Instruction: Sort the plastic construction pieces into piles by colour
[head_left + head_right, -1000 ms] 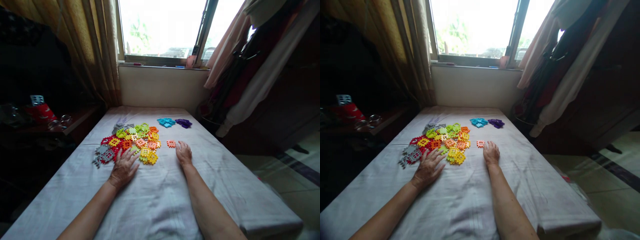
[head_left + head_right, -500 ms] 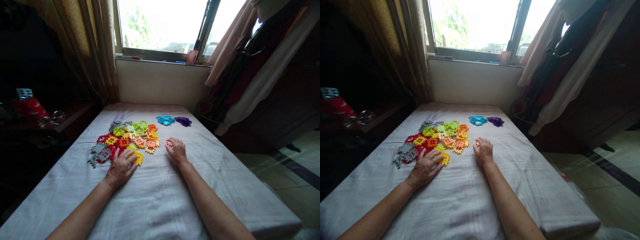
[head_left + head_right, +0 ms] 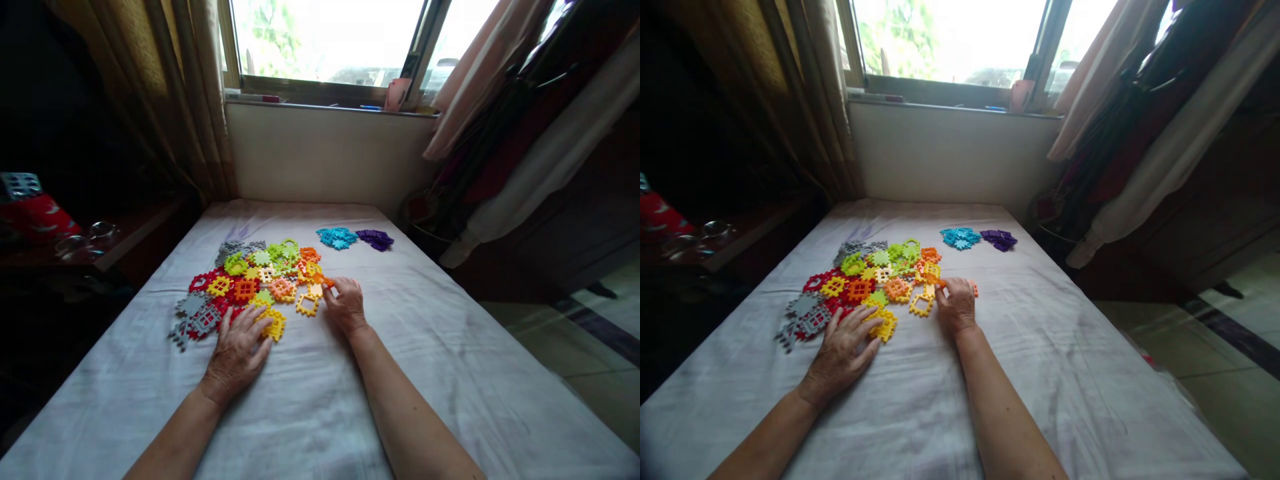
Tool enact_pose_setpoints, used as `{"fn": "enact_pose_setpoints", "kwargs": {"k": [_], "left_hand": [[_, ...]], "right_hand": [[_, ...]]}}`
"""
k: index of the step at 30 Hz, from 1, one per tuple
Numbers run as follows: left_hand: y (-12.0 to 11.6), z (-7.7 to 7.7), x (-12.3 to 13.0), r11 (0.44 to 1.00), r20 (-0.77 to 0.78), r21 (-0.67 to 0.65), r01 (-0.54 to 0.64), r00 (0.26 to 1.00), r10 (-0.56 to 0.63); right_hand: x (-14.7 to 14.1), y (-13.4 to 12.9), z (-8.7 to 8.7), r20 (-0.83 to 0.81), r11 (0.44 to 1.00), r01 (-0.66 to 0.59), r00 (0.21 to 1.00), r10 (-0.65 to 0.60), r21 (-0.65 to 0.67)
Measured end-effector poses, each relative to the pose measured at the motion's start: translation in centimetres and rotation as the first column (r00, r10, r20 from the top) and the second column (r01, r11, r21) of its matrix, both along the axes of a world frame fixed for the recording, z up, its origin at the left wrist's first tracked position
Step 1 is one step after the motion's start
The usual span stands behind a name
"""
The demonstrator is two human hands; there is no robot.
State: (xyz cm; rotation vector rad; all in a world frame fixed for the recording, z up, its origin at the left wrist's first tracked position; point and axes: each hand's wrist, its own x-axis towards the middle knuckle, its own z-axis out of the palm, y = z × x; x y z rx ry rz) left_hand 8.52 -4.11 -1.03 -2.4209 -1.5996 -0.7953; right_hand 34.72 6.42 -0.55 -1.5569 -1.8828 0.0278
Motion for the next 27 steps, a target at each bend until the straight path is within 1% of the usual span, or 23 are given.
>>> {"fn": "enact_pose_setpoints", "kwargs": {"k": [3, 6, 8, 10, 11, 12, 14, 15, 16, 17, 18, 19, 21, 22, 23, 24, 25, 27], "left_hand": [[0.2, -0.1, -0.3, 1.000, 0.039, 0.016, -0.007, 0.999, 0.006], [0.4, -0.3, -0.5, 1.000, 0.072, 0.026, -0.009, 0.997, 0.007], [0.4, -0.3, -0.6, 1.000, 0.084, 0.029, -0.010, 0.996, 0.008], [0.4, -0.3, -0.7, 0.999, 0.091, 0.038, -0.013, 0.996, 0.010], [0.4, -0.3, -0.7, 0.999, 0.093, 0.044, -0.014, 0.996, 0.010], [0.4, -0.4, -0.8, 0.999, 0.094, 0.050, -0.014, 0.995, 0.009], [0.4, -0.4, -0.8, 0.998, 0.092, 0.056, -0.007, 0.996, 0.002], [0.4, -0.4, -0.8, 0.998, 0.089, 0.056, -0.004, 0.996, -0.001], [0.4, -0.4, -0.8, 0.998, 0.087, 0.055, -0.002, 0.996, -0.003], [0.4, -0.4, -0.8, 0.999, 0.085, 0.054, -0.002, 0.996, -0.003], [0.4, -0.4, -0.8, 0.999, 0.085, 0.053, -0.005, 0.996, 0.000], [0.4, -0.4, -0.7, 0.999, 0.088, 0.052, -0.011, 0.996, 0.006], [0.4, -0.3, -0.6, 0.998, 0.102, 0.052, -0.030, 0.994, 0.025], [0.4, -0.2, -0.6, 0.998, 0.112, 0.050, -0.042, 0.993, 0.036], [0.4, -0.1, -0.6, 0.998, 0.123, 0.045, -0.053, 0.991, 0.047], [0.5, 0.0, -0.7, 0.997, 0.139, 0.041, -0.065, 0.989, 0.059], [0.6, 0.1, -0.8, 0.996, 0.157, 0.041, -0.078, 0.985, 0.070], [1.0, 0.2, -1.2, 0.992, 0.207, 0.058, -0.109, 0.974, 0.095]], "right_hand": [[2.8, 1.1, -0.4, 0.001, 0.977, 0.195, 0.981, -0.196, -0.089], [5.2, 1.6, -1.0, 0.014, 0.945, 0.292, 0.956, -0.293, -0.147], [5.8, 1.5, -1.3, 0.011, 0.923, 0.359, 0.933, -0.361, -0.141], [5.7, 1.2, -1.2, 0.005, 0.900, 0.419, 0.907, -0.421, -0.118], [5.4, 1.0, -1.1, 0.010, 0.902, 0.418, 0.908, -0.419, -0.109], [5.0, 0.8, -0.9, 0.026, 0.917, 0.383, 0.923, -0.383, -0.108], [4.2, 0.4, -0.6, 0.090, 0.963, 0.232, 0.971, -0.221, -0.135], [3.8, 0.3, -0.5, 0.122, 0.975, 0.156, 0.983, -0.138, -0.159], [3.6, 0.2, -0.5, 0.146, 0.977, 0.111, 0.986, -0.085, -0.183], [3.5, 0.2, -0.5, 0.160, 0.974, 0.107, 0.984, -0.075, -0.202], [3.6, 0.2, -0.6, 0.165, 0.967, 0.141, 0.981, -0.107, -0.211], [3.7, 0.2, -0.6, 0.164, 0.957, 0.200, 0.972, -0.168, -0.208], [3.9, 0.2, -0.7, 0.149, 0.931, 0.324, 0.942, -0.301, -0.169], [3.8, 0.2, -0.6, 0.138, 0.923, 0.358, 0.930, -0.341, -0.137], [3.6, 0.1, -0.4, 0.124, 0.925, 0.366, 0.927, -0.353, -0.103], [3.0, 0.0, -0.2, 0.112, 0.938, 0.340, 0.937, -0.331, -0.069], [2.2, -0.2, 0.1, 0.103, 0.959, 0.280, 0.956, -0.275, -0.040], [-0.2, -0.5, 0.8, 0.105, 0.996, 0.090, 0.991, -0.088, -0.009]]}}
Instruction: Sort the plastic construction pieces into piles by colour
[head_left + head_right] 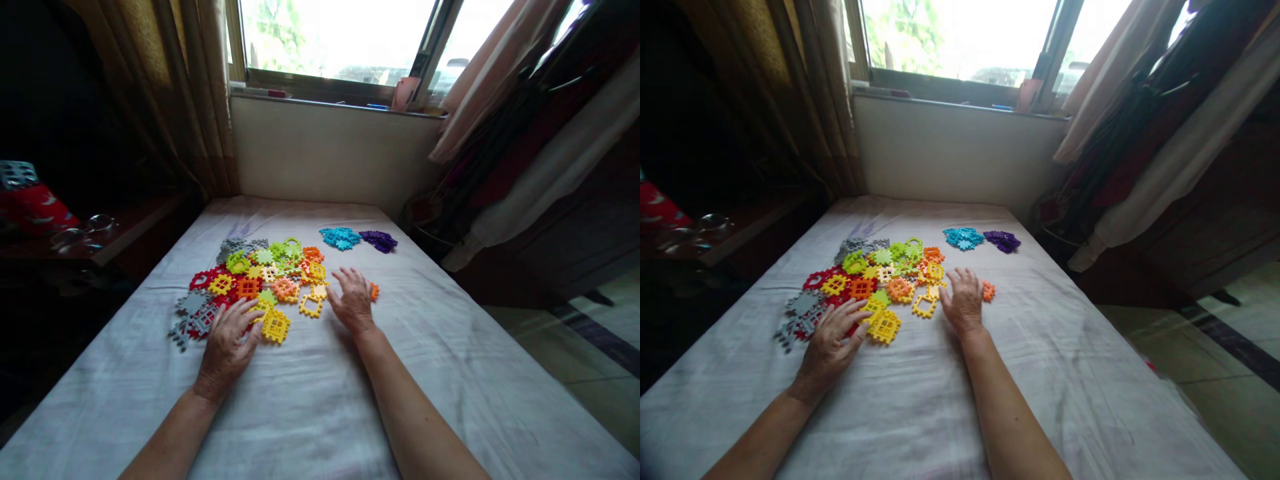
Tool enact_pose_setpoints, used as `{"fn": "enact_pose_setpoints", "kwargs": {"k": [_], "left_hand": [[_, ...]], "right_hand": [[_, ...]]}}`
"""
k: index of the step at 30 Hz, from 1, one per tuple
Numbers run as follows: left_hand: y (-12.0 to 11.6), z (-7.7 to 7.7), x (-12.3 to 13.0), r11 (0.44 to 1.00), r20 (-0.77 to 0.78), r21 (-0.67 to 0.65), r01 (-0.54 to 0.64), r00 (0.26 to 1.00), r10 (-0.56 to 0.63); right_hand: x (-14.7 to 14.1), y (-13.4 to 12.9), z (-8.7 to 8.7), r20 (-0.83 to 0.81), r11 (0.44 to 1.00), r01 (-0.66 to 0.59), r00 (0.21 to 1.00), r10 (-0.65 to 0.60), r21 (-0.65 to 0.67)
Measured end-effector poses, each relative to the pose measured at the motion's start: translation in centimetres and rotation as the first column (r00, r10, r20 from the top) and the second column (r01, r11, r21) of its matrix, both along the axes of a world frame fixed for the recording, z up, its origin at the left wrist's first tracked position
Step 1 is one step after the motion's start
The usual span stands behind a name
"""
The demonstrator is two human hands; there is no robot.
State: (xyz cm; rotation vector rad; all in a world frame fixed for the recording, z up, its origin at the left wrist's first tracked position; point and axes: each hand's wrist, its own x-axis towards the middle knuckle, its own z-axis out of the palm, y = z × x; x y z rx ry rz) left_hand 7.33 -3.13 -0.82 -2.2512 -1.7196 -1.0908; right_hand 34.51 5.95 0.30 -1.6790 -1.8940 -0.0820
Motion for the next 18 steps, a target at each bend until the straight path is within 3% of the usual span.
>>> {"fn": "enact_pose_setpoints", "kwargs": {"k": [3, 6, 10, 14, 18], "left_hand": [[0.6, 0.1, -0.9, 0.997, 0.079, 0.031, -0.069, 0.995, 0.066], [1.2, 0.1, -1.9, 0.993, 0.169, 0.015, -0.120, 0.979, 0.116], [1.6, 0.3, -2.7, 0.989, 0.309, 0.015, -0.146, 0.942, 0.134], [1.7, 0.3, -2.8, 0.989, 0.353, 0.016, -0.148, 0.926, 0.133], [1.7, 0.1, -2.6, 0.990, 0.339, 0.004, -0.142, 0.931, 0.132]], "right_hand": [[-4.3, -0.3, 1.0, 0.013, 0.975, -0.222, 0.975, 0.222, -0.027], [-7.8, -0.4, 1.3, 0.019, 0.962, -0.254, 0.966, 0.257, -0.099], [-9.7, -0.5, 1.0, 0.001, 0.961, -0.237, 0.971, 0.239, -0.141], [-8.4, -0.4, 1.1, -0.073, 0.972, -0.228, 0.972, 0.224, -0.054], [-2.9, 0.7, 1.2, -0.066, 0.999, -0.043, 0.997, 0.042, -0.010]]}}
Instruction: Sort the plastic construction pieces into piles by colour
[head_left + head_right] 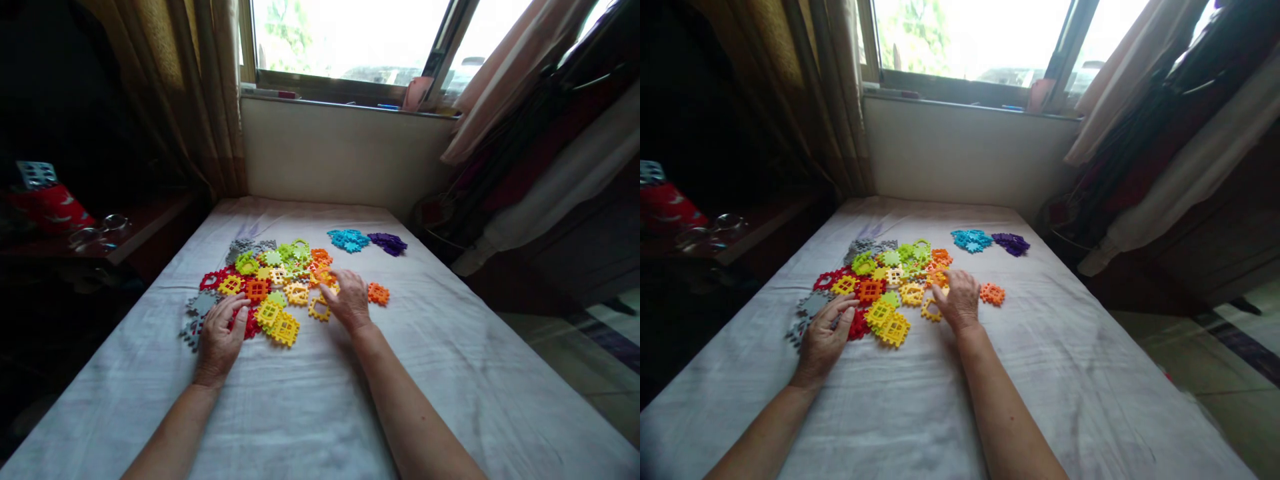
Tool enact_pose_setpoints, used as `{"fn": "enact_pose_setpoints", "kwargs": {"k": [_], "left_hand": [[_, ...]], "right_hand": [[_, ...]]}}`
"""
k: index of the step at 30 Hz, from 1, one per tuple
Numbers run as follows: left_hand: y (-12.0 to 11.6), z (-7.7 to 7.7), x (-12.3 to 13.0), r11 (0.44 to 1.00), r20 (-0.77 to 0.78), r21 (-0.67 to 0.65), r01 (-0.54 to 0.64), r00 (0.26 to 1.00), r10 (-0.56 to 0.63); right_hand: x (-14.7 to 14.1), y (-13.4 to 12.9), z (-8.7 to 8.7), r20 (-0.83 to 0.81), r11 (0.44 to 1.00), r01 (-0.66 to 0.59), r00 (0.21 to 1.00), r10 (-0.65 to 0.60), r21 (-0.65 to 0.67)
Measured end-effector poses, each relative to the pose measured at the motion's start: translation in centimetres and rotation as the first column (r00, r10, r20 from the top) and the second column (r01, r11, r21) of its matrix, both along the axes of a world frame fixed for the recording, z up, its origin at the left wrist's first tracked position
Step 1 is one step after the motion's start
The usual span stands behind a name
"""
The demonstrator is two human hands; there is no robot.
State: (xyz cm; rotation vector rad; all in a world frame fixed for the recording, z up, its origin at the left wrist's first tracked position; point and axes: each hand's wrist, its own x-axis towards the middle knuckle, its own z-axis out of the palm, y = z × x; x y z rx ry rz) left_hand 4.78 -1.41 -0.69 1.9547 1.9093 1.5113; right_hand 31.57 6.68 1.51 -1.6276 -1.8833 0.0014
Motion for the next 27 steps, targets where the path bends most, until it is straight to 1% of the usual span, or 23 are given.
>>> {"fn": "enact_pose_setpoints", "kwargs": {"k": [2, 5, 7, 9, 11, 12, 13, 15, 16, 17, 18, 20, 22, 24, 27], "left_hand": [[0.1, -0.1, 0.1, 1.000, 0.000, 0.003, -0.008, 1.000, 0.008], [0.1, -0.2, 0.2, 1.000, -0.012, 0.002, -0.012, 1.000, 0.012], [0.1, -0.2, 0.2, 1.000, -0.023, 0.000, -0.014, 1.000, 0.014], [0.1, -0.1, 0.2, 1.000, -0.026, 0.002, -0.015, 1.000, 0.015], [0.0, 0.1, 0.1, 1.000, -0.019, 0.006, -0.021, 1.000, 0.021], [0.0, 0.2, 0.0, 1.000, -0.013, 0.007, -0.027, 1.000, 0.027], [-0.1, 0.3, -0.2, 0.999, -0.006, 0.007, -0.039, 0.999, 0.039], [-0.2, 0.6, -0.5, 0.997, 0.007, 0.007, -0.076, 0.997, 0.076], [-0.2, 0.7, -0.6, 0.995, 0.012, 0.006, -0.096, 0.995, 0.096], [-0.3, 0.8, -0.8, 0.994, 0.017, 0.004, -0.111, 0.994, 0.111], [-0.3, 0.9, -1.0, 0.993, 0.021, 0.001, -0.121, 0.992, 0.121], [-0.3, 0.9, -1.3, 0.992, 0.027, -0.006, -0.127, 0.992, 0.127], [-0.3, 0.9, -1.4, 0.992, 0.032, -0.004, -0.125, 0.992, 0.125], [-0.1, 0.7, -1.3, 0.992, 0.035, 0.010, -0.123, 0.992, 0.122], [0.1, 0.4, -1.0, 0.994, 0.028, 0.027, -0.108, 0.994, 0.107]], "right_hand": [[3.6, 0.5, -0.4, 0.027, 0.986, 0.165, 0.986, -0.164, -0.009], [8.1, 0.5, -1.4, 0.038, 0.928, 0.370, 0.929, -0.369, -0.045], [9.7, 0.2, -2.1, 0.033, 0.889, 0.453, 0.892, -0.452, -0.072], [9.9, -0.1, -2.4, 0.029, 0.878, 0.475, 0.880, -0.474, -0.068], [9.0, -0.1, -2.4, 0.026, 0.900, 0.434, 0.901, -0.434, -0.025], [8.2, 0.0, -2.3, 0.027, 0.923, 0.385, 0.923, -0.385, 0.004], [7.3, 0.3, -2.1, 0.034, 0.949, 0.313, 0.949, -0.314, 0.029], [5.0, 1.2, -1.6, 0.063, 0.992, 0.122, 0.990, -0.124, 0.042], [3.8, 1.8, -1.3, 0.078, 0.999, 0.041, 0.996, -0.042, 0.019], [2.7, 2.3, -1.1, 0.090, 1.000, -0.007, 0.996, 0.009, -0.024], [1.6, 2.7, -0.9, 0.098, 0.996, -0.018, 0.995, 0.026, -0.082], [-0.2, 3.0, -0.8, 0.118, 0.980, 0.018, 0.993, 0.006, -0.200], [-1.4, 2.4, -1.0, 0.137, 0.966, 0.043, 0.991, -0.008, -0.256], [-2.1, 0.7, -1.4, 0.132, 0.970, 0.044, 0.991, -0.012, -0.241], [-3.1, -2.6, -2.2, 0.081, 0.980, 0.034, 0.997, -0.019, -0.195]]}}
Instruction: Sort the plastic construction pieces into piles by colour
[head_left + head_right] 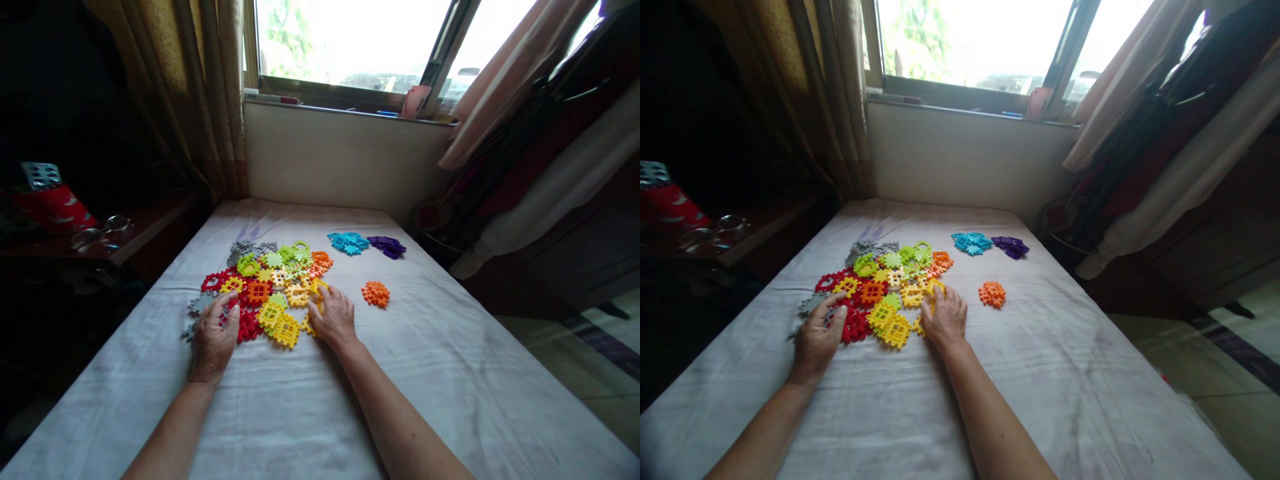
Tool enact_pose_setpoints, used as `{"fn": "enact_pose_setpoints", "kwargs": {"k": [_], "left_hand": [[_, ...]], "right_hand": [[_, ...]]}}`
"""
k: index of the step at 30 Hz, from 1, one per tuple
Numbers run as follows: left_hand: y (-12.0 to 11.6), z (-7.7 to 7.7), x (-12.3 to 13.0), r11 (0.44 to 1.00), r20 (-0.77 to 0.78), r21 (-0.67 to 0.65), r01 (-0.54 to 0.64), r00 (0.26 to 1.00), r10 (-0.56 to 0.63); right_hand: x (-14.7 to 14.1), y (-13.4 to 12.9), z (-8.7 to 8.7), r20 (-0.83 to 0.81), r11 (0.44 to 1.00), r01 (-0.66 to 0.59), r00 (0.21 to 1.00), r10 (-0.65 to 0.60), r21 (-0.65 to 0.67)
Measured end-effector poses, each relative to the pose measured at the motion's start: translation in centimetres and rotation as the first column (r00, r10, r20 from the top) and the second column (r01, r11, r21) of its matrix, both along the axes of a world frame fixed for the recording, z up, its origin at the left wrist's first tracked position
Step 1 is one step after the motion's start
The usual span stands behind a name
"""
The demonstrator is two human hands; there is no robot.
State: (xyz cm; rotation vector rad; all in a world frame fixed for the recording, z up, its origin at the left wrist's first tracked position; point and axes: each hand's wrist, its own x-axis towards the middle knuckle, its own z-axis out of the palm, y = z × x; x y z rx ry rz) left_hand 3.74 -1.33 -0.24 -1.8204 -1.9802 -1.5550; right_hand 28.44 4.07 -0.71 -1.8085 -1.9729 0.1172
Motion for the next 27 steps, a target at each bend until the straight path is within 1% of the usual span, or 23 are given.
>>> {"fn": "enact_pose_setpoints", "kwargs": {"k": [2, 4, 7, 8, 9, 10, 11, 12, 13, 14, 15, 16, 18, 21, 23, 27], "left_hand": [[0.1, -0.1, 0.2, 1.000, -0.008, 0.003, 0.010, 1.000, -0.010], [0.1, -0.1, 0.2, 1.000, -0.012, 0.002, 0.015, 1.000, -0.015], [0.0, -0.1, 0.1, 1.000, -0.017, -0.007, 0.019, 1.000, -0.019], [0.0, -0.2, 0.1, 1.000, -0.017, -0.006, 0.016, 1.000, -0.016], [0.0, -0.2, 0.1, 1.000, -0.018, -0.002, 0.011, 1.000, -0.011], [0.1, -0.3, 0.1, 1.000, -0.017, 0.002, 0.006, 1.000, -0.006], [0.1, -0.3, 0.1, 1.000, -0.017, 0.004, 0.003, 1.000, -0.003], [0.2, -0.4, 0.1, 1.000, -0.016, 0.006, 0.002, 1.000, -0.002], [0.2, -0.5, 0.2, 1.000, -0.015, 0.007, 0.003, 1.000, -0.003], [0.3, -0.5, 0.2, 1.000, -0.015, 0.007, 0.006, 1.000, -0.006], [0.4, -0.6, 0.3, 1.000, -0.014, 0.009, 0.008, 1.000, -0.008], [0.4, -0.6, 0.3, 1.000, -0.015, 0.011, 0.010, 1.000, -0.010], [0.5, -0.6, 0.4, 1.000, -0.016, 0.012, 0.013, 1.000, -0.013], [0.5, -0.6, 0.4, 1.000, -0.009, 0.005, 0.017, 1.000, -0.017], [0.5, -0.6, 0.4, 1.000, -0.005, -0.004, 0.020, 1.000, -0.020], [0.4, -0.5, 0.4, 1.000, -0.005, -0.018, 0.023, 1.000, -0.024]], "right_hand": [[-1.0, -1.9, -0.3, -0.035, 0.998, -0.067, 0.997, 0.068, 0.017], [-2.2, -3.1, -0.5, -0.072, 0.980, -0.198, 0.977, 0.200, 0.031], [-3.4, -2.9, -0.1, -0.139, 0.905, -0.419, 0.895, 0.424, 0.068], [-3.5, -2.4, 0.2, -0.157, 0.885, -0.460, 0.871, 0.466, 0.075], [-3.2, -1.7, 0.5, -0.168, 0.884, -0.463, 0.868, 0.468, 0.071], [-2.8, -1.0, 1.0, -0.167, 0.905, -0.421, 0.890, 0.424, 0.055], [-2.1, -0.2, 1.4, -0.153, 0.941, -0.337, 0.929, 0.337, 0.028], [-1.3, 0.5, 1.8, -0.125, 0.976, -0.219, 0.968, 0.216, -0.007], [-0.5, 1.2, 2.1, -0.084, 0.994, -0.096, 0.992, 0.092, -0.045], [0.2, 1.8, 2.4, -0.039, 0.997, 0.007, 0.999, -0.010, -0.078], [0.8, 2.4, 2.6, 0.001, 0.992, 0.075, 0.997, -0.075, -0.104], [1.2, 2.8, 2.7, 0.031, 0.987, 0.105, 0.994, -0.102, -0.123], [1.4, 3.6, 2.6, 0.050, 0.984, 0.105, 0.994, -0.099, -0.145], [0.8, 4.2, 2.1, -0.009, 0.987, 0.074, 0.997, -0.076, -0.144], [0.5, 4.4, 1.7, -0.083, 0.993, 0.053, 0.995, -0.062, -0.108], [0.6, 4.2, 0.7, -0.217, 1.000, -0.024, 0.976, 0.021, -0.011]]}}
